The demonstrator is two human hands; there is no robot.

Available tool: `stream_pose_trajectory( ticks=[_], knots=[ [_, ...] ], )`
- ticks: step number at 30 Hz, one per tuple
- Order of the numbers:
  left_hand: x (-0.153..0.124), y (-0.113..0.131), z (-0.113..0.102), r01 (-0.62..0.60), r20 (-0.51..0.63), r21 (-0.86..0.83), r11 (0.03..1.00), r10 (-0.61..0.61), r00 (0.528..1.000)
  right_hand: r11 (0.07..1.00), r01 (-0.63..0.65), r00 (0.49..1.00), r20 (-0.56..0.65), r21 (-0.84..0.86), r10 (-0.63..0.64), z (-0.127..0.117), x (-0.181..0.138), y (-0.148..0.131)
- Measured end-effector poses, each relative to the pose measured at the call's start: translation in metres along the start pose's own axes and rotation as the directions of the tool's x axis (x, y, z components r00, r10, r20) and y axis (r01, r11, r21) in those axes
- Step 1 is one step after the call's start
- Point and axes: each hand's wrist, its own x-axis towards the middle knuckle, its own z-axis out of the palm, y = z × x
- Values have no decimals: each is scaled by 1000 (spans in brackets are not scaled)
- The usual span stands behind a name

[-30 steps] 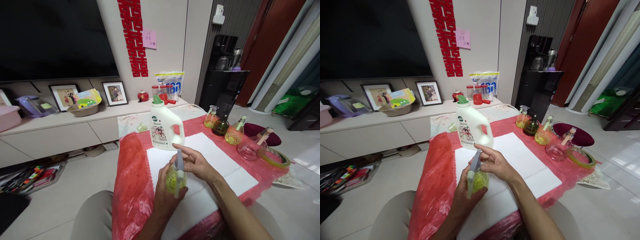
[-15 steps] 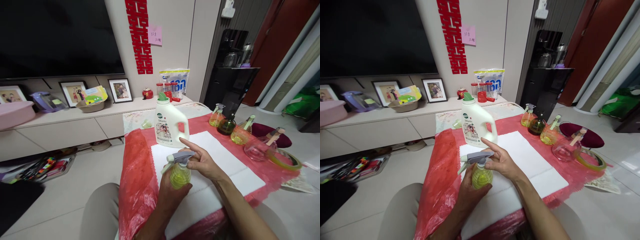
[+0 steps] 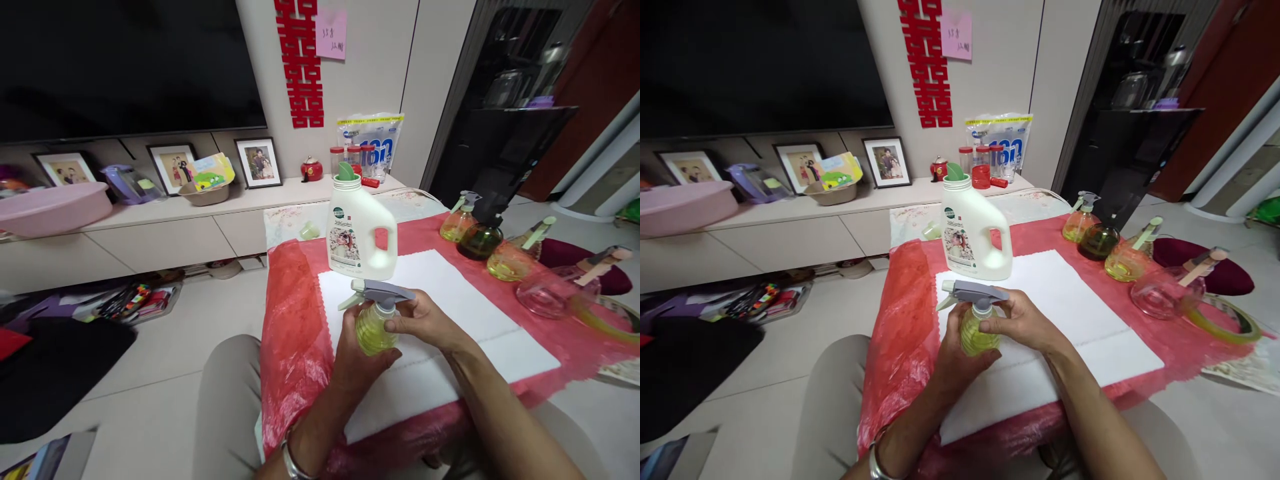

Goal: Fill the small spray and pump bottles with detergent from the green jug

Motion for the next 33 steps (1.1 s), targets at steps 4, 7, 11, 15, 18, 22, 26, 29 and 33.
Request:
stream_pose_trajectory(
  ticks=[4, 7, 11, 15, 18, 22, 26, 29, 33],
  knots=[
    [0, -5, -1, 31, 55, -6, 999, -31, 998, 1000, 8, 994, -107, 24, -5, -3, 0, 5],
    [-1, -8, -1, 43, 55, 71, 997, -47, 997, 999, 35, 965, -262, 23, -28, -13, -2, 6],
    [-2, -8, -1, 58, 59, 145, 988, -67, 996, 998, 59, 894, -446, 5, -51, -30, -5, 0],
    [-3, -6, -2, 69, 63, 196, 978, -82, 995, 998, 61, 809, -584, -29, -66, -45, -8, -7],
    [-3, -5, -2, 80, 64, 228, 970, -97, 993, 995, 64, 740, -666, -72, -95, -60, -11, -8],
    [-3, -5, -2, 99, 56, 274, 957, -118, 991, 987, 48, 652, -744, -151, -145, -86, -16, -5],
    [-3, -7, -4, 99, 76, 310, 946, -129, 989, 967, 6, 555, -803, -254, -215, -117, -21, -2],
    [-3, -11, -5, 101, 87, 338, 936, -138, 987, 944, -27, 483, -831, -328, -275, -142, -25, -1],
    [-4, -13, -4, 99, 55, 342, 934, -125, 991, 906, -118, 392, -858, -406, -333, -167, -28, 1]
  ],
)
